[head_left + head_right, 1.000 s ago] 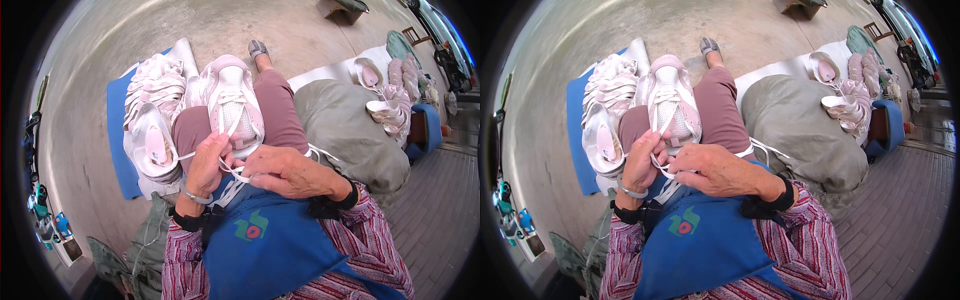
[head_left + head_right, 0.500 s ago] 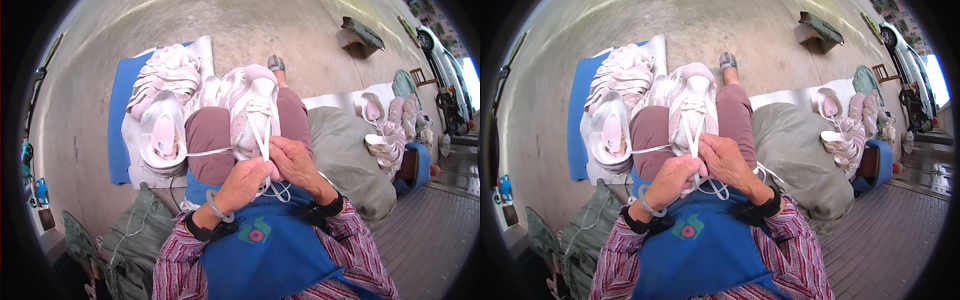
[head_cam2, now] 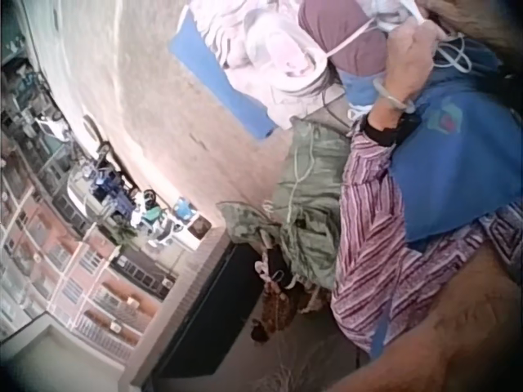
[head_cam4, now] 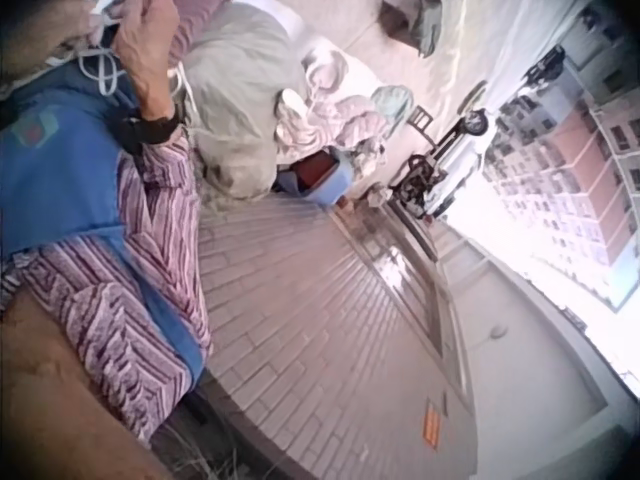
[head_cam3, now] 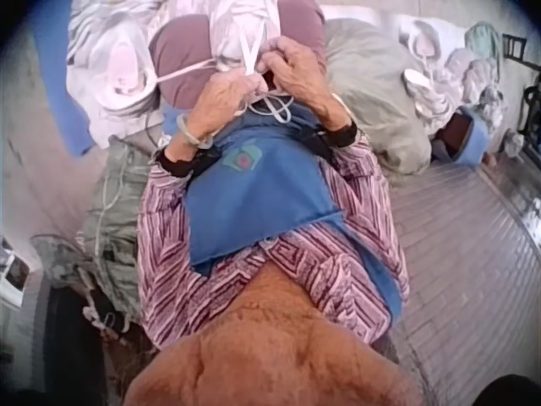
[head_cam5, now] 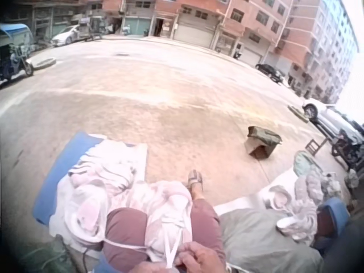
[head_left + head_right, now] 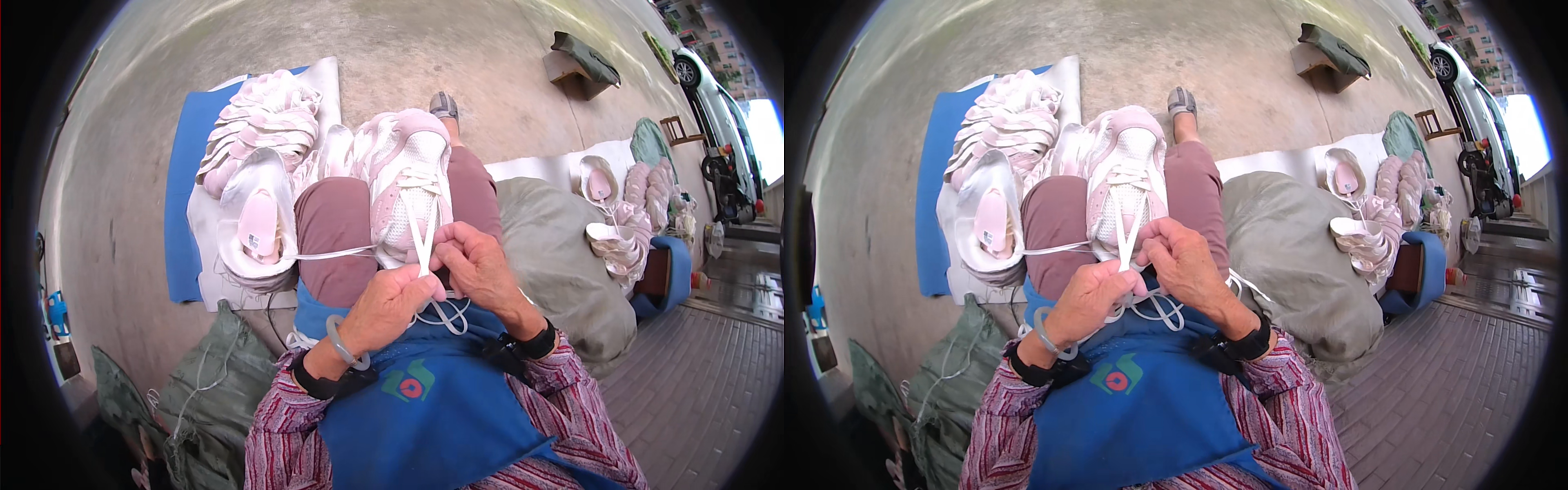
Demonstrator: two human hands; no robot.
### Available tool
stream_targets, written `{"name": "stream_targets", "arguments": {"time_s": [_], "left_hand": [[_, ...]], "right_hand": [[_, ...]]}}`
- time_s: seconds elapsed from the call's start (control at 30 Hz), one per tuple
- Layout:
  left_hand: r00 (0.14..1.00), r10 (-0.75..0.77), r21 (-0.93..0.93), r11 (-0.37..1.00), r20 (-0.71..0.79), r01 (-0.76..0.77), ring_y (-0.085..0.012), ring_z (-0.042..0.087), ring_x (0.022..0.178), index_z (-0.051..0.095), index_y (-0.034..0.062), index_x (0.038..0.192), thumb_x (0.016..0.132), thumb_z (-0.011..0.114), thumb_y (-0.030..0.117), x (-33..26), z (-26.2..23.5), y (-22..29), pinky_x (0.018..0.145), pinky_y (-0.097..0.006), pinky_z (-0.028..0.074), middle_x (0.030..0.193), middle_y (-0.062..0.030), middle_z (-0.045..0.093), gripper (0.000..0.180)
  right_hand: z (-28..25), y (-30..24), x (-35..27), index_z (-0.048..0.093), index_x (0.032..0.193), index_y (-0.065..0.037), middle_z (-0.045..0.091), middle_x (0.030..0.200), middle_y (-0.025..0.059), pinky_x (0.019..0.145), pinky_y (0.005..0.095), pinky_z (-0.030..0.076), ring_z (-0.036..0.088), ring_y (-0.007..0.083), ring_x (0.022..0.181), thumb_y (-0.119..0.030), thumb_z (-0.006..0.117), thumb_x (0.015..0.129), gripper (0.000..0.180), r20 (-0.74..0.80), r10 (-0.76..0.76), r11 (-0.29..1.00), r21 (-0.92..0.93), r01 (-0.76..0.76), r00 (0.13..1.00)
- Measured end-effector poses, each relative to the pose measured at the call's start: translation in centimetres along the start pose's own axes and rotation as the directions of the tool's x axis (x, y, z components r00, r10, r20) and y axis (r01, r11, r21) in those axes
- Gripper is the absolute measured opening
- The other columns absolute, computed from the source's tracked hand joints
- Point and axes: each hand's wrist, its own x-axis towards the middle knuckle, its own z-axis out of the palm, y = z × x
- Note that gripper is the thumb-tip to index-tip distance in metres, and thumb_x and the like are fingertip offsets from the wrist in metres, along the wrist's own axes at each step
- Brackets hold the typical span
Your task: Lacing a pair of pink and white sneakers while sitting in an outdoor work area.
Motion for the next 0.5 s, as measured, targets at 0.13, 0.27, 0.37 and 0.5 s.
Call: {"name": "stream_targets", "arguments": {"time_s": [0.13, 0.27, 0.37, 0.5], "left_hand": [[0.988, -0.098, -0.167, 0.979, 0.12, 0.117, -0.0047, 0.04, 0.053, 0.065, 0.0031, 0.083, 0.098, 0.05, 0.033, 0.3, -0.2, 0.6, 0.048, -0.022, 0.034, 0.061, 0.0047, 0.047, 0.037], [0.944, -0.233, -0.367, 0.878, 0.233, 0.308, -0.001, 0.025, 0.046, 0.063, 0.0013, 0.091, 0.099, 0.052, 0.03, 0.8, -0.1, 0.8, 0.041, -0.02, 0.022, 0.057, 0.0085, 0.039, 0.032], [0.936, -0.258, -0.406, 0.849, 0.241, 0.339, -0.0013, 0.025, 0.046, 0.064, 0.0003, 0.093, 0.098, 0.053, 0.031, 0.7, -0.3, 1.7, 0.041, -0.019, 0.023, 0.056, 0.0092, 0.033, 0.033], [0.916, -0.274, -0.123, 0.939, 0.292, 0.32, -0.002, 0.029, 0.05, 0.058, -0.0004, 0.114, 0.098, 0.053, 0.032, -0.4, -0.1, 1.9, 0.043, -0.02, 0.027, 0.064, 0.0075, 0.037, 0.037]], "right_hand": [[1.1, 1.1, 1.0, 0.062, 0.115, 0.001, 0.066, 0.079, 0.0036, 0.053, 0.0206, 0.046, 0.058, 0.0064, 0.062, -0.019, 0.055, 0.098, 0.027, 0.026, -0.111, 0.99, 0.093, 0.108, 0.993], [2.7, 0.7, 2.2, 0.06, 0.12, 0.003, 0.067, 0.084, 0.0055, 0.061, 0.023, 0.051, 0.061, 0.0107, 0.067, -0.027, 0.054, 0.099, 0.037, 0.127, 0.042, 0.791, 0.601, -0.111, 0.991], [1.5, 1.4, 3.0, 0.058, 0.118, 0.003, 0.064, 0.083, 0.0041, 0.047, 0.0189, 0.042, 0.052, 0.0059, 0.054, -0.029, 0.057, 0.097, 0.038, 0.3, 0.002, 0.589, 0.771, -0.243, 0.954], [0.3, 0.4, 2.1, 0.061, 0.106, 0.003, 0.058, 0.072, 0.0005, 0.038, 0.0187, 0.028, 0.039, 0.0026, 0.044, -0.023, 0.059, 0.095, 0.028, 0.386, -0.049, 0.689, 0.681, -0.248, 0.921]]}}
